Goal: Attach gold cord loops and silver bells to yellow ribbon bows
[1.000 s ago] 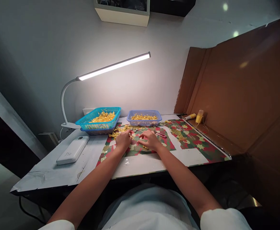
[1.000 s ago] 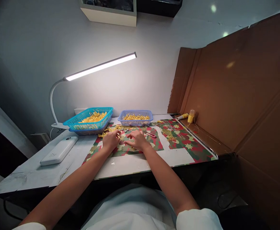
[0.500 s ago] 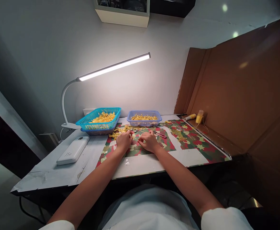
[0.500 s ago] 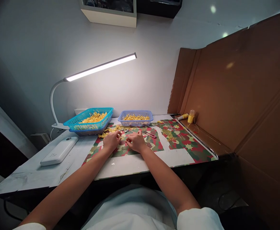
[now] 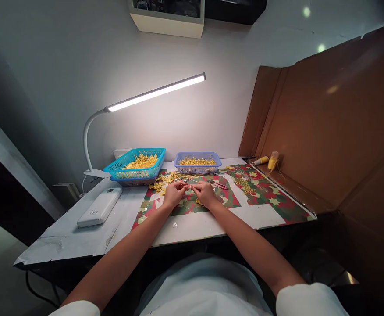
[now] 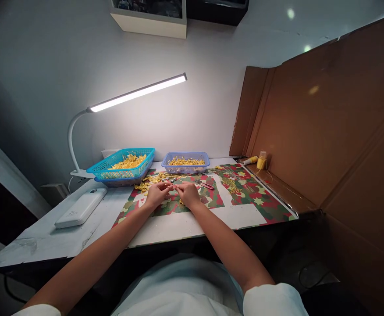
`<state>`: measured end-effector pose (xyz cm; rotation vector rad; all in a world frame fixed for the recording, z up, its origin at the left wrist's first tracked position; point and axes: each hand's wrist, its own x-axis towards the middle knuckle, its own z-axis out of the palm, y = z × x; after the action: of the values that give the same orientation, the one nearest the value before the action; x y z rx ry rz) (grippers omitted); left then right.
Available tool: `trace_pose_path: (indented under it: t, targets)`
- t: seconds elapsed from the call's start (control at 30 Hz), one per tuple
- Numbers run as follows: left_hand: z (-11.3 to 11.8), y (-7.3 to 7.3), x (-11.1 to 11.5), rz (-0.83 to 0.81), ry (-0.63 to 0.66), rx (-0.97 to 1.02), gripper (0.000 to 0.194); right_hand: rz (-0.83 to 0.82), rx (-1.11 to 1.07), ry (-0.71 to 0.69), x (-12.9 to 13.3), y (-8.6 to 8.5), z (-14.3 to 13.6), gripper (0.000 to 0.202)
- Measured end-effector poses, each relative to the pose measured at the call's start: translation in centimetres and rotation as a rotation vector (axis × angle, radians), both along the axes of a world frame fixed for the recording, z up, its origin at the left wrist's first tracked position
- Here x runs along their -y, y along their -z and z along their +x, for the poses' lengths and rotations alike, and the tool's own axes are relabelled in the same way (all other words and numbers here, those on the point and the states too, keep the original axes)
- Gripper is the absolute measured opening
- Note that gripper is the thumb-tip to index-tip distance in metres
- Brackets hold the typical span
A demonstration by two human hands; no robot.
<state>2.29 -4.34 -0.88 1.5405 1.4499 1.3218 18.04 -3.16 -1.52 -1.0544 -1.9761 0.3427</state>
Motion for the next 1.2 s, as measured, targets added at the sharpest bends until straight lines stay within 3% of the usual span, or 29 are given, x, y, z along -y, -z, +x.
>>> trace_pose_path:
  t: [0.17,0.4,0.77,1.2]
  targets:
    - [0.5,0.0,0.2,-0.042,0.080,0.145,0.038,-0.101,-0.302,0.003,-0.4,0.5,-0.3,0.021]
    - [1.2,0.2,0.7,-0.059,0.210,0.210,0.052,-0.248,-0.521,0.009,-0.2,0.2,-0.5,0.014]
    - [1.2,-0.5,0.8,-0.094,0.063,0.341,0.043,-0.240,-0.518,-0.044,-0.2,0.1,-0.5,0.018]
    - [1.2,-0.5,1.0,-0.029,0.080,0.255,0.046,-0.360,-0.656,-0.076,0.4,-1.0,0.0,0.037]
